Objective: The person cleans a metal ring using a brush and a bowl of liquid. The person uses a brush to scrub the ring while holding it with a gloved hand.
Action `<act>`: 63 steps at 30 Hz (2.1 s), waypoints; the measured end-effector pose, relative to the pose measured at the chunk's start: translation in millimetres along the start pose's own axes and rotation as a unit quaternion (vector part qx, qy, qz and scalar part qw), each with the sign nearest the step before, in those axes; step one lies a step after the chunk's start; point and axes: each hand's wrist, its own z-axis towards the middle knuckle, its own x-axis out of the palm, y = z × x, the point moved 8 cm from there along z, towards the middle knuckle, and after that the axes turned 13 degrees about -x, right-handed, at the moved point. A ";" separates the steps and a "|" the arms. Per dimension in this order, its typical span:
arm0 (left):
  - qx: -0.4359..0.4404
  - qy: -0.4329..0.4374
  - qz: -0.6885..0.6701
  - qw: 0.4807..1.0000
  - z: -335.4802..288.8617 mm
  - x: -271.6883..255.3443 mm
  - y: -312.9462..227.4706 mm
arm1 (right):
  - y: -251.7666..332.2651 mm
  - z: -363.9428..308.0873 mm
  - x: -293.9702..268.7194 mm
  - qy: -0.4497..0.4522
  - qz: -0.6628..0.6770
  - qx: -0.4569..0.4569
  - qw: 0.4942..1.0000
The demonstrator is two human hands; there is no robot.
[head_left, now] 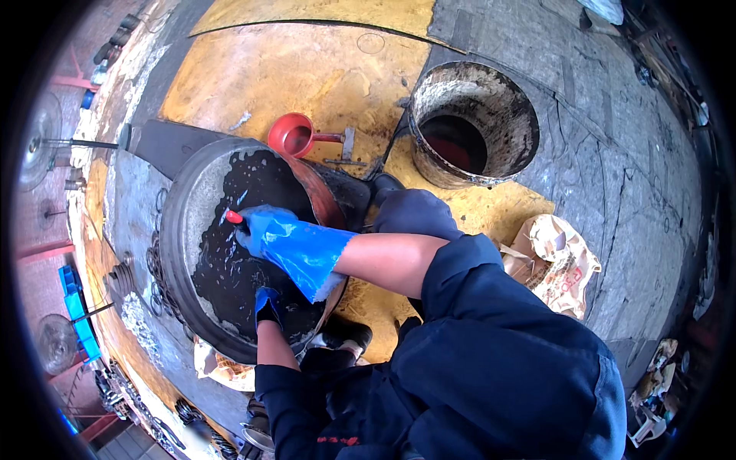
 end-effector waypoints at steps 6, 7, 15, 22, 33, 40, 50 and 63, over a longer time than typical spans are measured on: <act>-0.040 -0.141 -0.191 0.971 -16.0 7.2 49.6 | 16.1 12.2 12.2 0.043 0.010 -0.018 0.999; -0.088 -0.189 -0.422 0.882 -29.7 -2.5 76.8 | 23.1 11.3 9.0 0.033 0.027 -0.010 0.999; -0.062 0.165 -0.842 0.510 -142.9 -86.3 5.9 | -13.4 12.9 51.2 0.161 0.039 0.043 0.985; -0.091 0.185 -0.867 0.455 -150.4 -94.2 -48.7 | -41.8 4.9 58.3 0.186 0.084 0.055 0.977; -0.034 0.014 -0.919 0.392 -176.3 -120.4 3.0 | 35.8 -59.7 104.3 0.265 0.246 -0.193 0.912; -0.066 -0.077 -0.888 0.449 -207.6 -129.9 3.3 | -3.5 -25.4 111.2 0.108 0.293 -0.058 0.948; -0.136 -0.117 -0.880 0.440 -211.2 -106.5 30.3 | -67.8 -12.1 114.5 0.105 0.082 0.012 0.991; -0.072 -0.115 -0.902 0.411 -206.9 -125.1 7.5 | -16.7 -20.2 129.9 0.126 0.258 -0.062 0.956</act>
